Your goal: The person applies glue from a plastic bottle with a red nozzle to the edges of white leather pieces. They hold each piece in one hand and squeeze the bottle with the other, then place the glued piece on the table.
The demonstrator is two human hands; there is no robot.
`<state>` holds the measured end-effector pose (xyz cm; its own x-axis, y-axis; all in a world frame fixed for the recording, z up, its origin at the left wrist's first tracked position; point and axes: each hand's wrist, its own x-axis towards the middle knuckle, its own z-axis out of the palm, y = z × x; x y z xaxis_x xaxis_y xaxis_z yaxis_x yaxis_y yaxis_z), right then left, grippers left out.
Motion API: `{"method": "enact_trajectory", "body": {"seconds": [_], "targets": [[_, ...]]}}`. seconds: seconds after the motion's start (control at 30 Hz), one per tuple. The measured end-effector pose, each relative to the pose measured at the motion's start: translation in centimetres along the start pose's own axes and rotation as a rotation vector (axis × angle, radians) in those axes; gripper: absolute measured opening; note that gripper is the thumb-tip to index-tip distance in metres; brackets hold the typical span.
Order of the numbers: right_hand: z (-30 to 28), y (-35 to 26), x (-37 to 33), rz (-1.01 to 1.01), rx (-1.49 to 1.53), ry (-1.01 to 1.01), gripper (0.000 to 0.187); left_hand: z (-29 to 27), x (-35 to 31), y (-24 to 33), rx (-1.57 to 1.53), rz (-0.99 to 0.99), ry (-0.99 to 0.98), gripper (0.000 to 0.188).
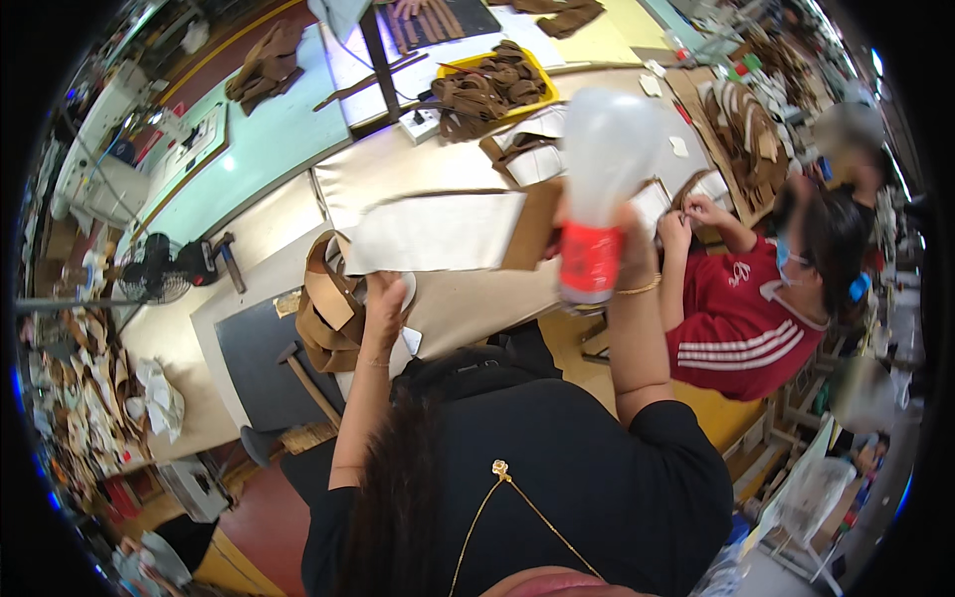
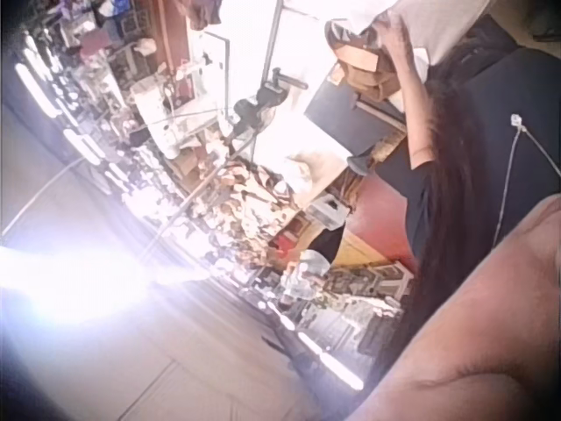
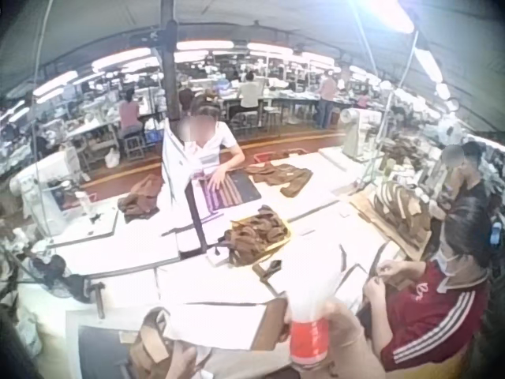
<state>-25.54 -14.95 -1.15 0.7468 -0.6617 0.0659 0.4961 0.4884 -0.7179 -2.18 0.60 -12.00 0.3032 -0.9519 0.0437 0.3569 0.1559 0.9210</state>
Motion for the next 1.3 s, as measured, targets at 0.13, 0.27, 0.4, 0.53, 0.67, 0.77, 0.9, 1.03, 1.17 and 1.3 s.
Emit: {"method": "enact_trajectory", "body": {"seconds": [0.13, 0.27, 0.4, 0.53, 0.67, 0.77, 0.9, 1.03, 1.17, 1.3], "targets": [[-3.9, -7.0, 2.4, -0.087, -0.462, -0.030, 0.070, -0.8, -0.4, -2.0, 0.903, -0.037, 0.015, 0.071], [-8.2, -11.3, 3.7, 0.063, -0.725, 0.034, 0.075, 1.8, 0.8, -2.6, 0.944, -0.009, 0.065, 0.063], [-14.0, -13.6, 5.7, 0.171, -0.728, 0.124, 0.067, 5.6, 4.4, -4.4, 1.058, 0.069, 0.088, 0.056], [-21.2, -15.1, 6.8, 0.170, -0.829, 0.286, 0.059, 8.8, 8.2, -8.5, 1.215, 0.046, 0.002, 0.051], [-32.1, -17.2, 6.0, 0.297, -0.862, 0.458, 0.048, 13.2, 11.9, -10.7, 1.360, -0.020, -0.112, 0.043], [-33.8, -18.7, 6.7, 0.321, -0.813, 0.569, 0.039, 16.2, 14.1, -11.3, 1.429, 0.102, -0.080, 0.038], [-38.4, -19.6, 8.8, 0.316, -0.677, 0.445, 0.037, 19.5, 16.5, -12.9, 1.428, -0.033, -0.153, 0.044], [-40.6, -18.2, 10.9, 0.527, -1.001, 0.596, 0.043, 19.0, 15.3, -20.4, 1.370, 0.024, -0.479, 0.049], [-42.2, -15.5, 10.6, 0.509, -1.103, 0.618, 0.043, 19.9, 13.4, -18.8, 1.140, -0.123, -0.760, 0.055], [-39.1, -12.0, 9.2, 0.446, -0.962, 0.512, 0.042, 17.0, 11.7, -15.6, 1.056, -0.420, -0.626, 0.056]]}}
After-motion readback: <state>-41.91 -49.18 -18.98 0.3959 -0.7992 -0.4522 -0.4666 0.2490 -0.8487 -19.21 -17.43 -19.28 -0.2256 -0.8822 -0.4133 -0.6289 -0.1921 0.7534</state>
